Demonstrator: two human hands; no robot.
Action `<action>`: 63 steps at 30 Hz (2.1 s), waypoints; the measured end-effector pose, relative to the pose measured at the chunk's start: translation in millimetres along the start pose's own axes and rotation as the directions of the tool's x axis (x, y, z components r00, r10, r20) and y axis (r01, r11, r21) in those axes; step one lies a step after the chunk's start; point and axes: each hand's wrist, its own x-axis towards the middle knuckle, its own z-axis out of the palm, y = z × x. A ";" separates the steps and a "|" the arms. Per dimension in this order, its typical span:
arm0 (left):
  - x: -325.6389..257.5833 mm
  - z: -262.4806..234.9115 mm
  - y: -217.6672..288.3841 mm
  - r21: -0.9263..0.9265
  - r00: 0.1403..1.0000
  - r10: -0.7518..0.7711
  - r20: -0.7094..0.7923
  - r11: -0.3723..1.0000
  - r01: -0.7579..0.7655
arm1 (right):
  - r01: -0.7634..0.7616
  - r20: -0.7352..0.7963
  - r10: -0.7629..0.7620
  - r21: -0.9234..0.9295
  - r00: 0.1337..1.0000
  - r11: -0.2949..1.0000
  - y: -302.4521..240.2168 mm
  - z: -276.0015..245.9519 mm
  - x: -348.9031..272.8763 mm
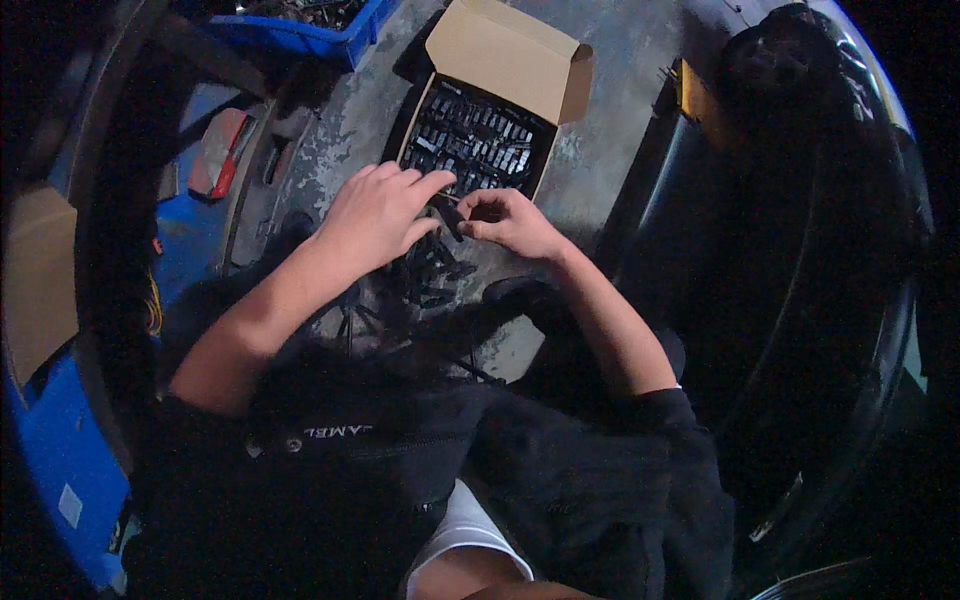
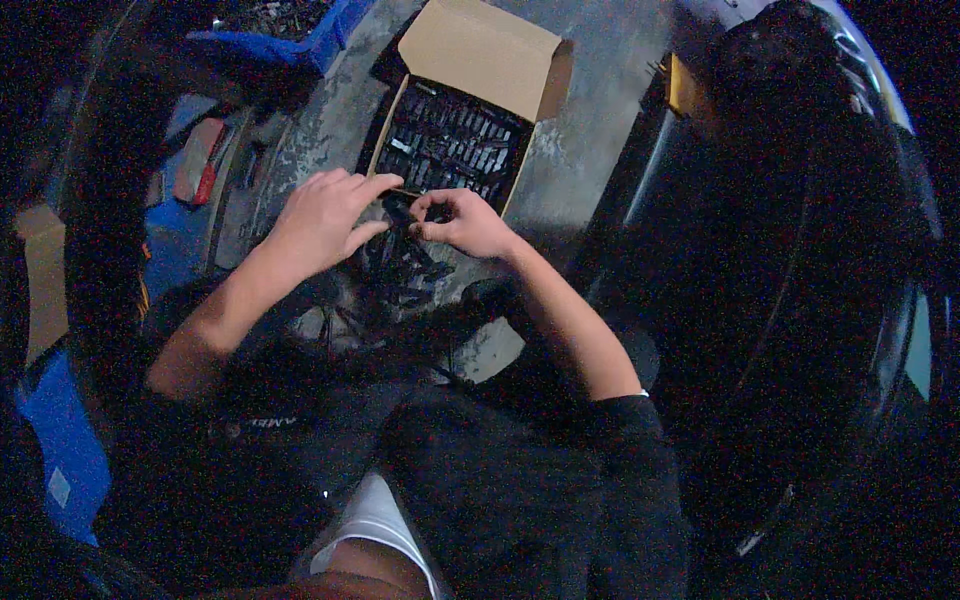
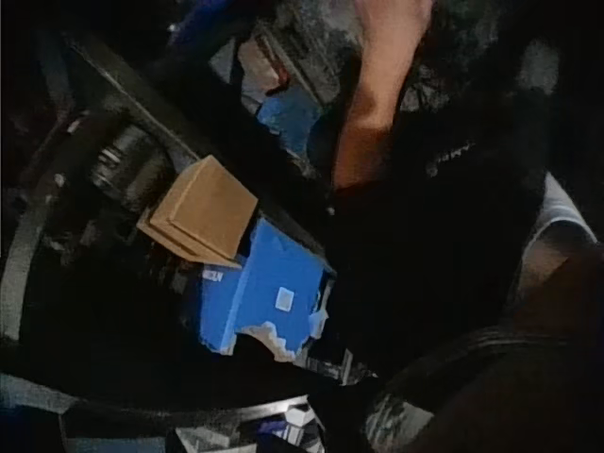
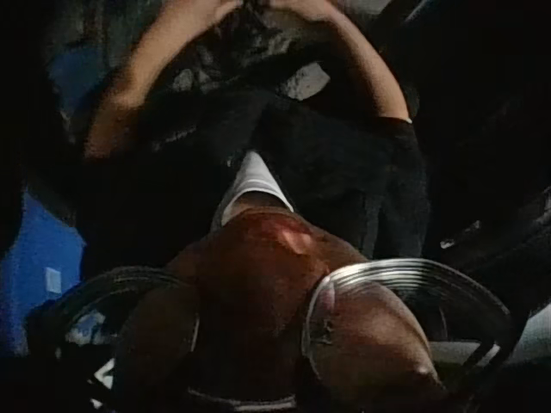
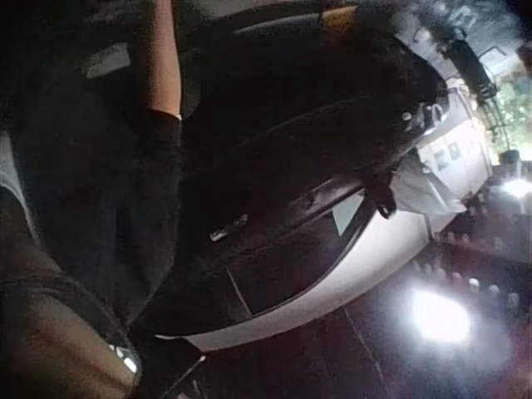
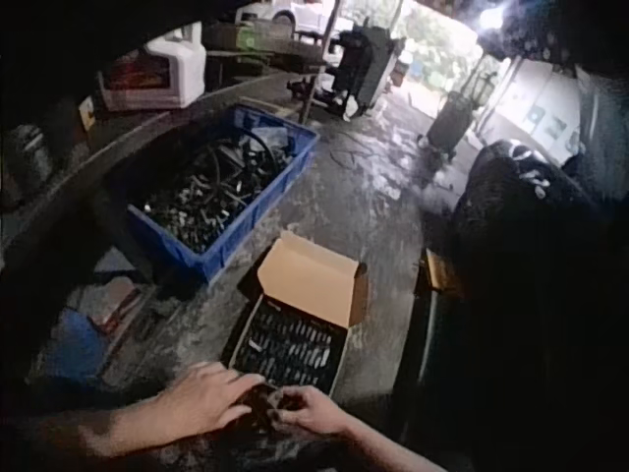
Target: The person sits on the floor and repeatedly picks up small black plastic components from a cardboard box. They manipulate the parts by hand, snapping them together or apart, and place them back into the box or onto the floor.
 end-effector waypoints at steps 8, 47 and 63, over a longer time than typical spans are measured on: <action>-13.7 11.7 -15.5 0.370 0.887 -0.257 0.383 0.923 0.107 | -0.387 -0.656 0.110 -0.294 0.747 0.874 155.0 -64.3 151.6; -21.6 -28.3 -67.2 0.306 0.880 -0.365 0.303 0.912 0.273 | -0.378 -0.825 0.045 -0.210 0.564 0.902 200.6 -36.8 186.4; -26.1 -42.9 -98.8 0.281 0.887 -0.395 0.238 0.903 0.326 | -0.242 -0.364 -0.053 -0.712 0.930 0.659 261.4 169.0 183.8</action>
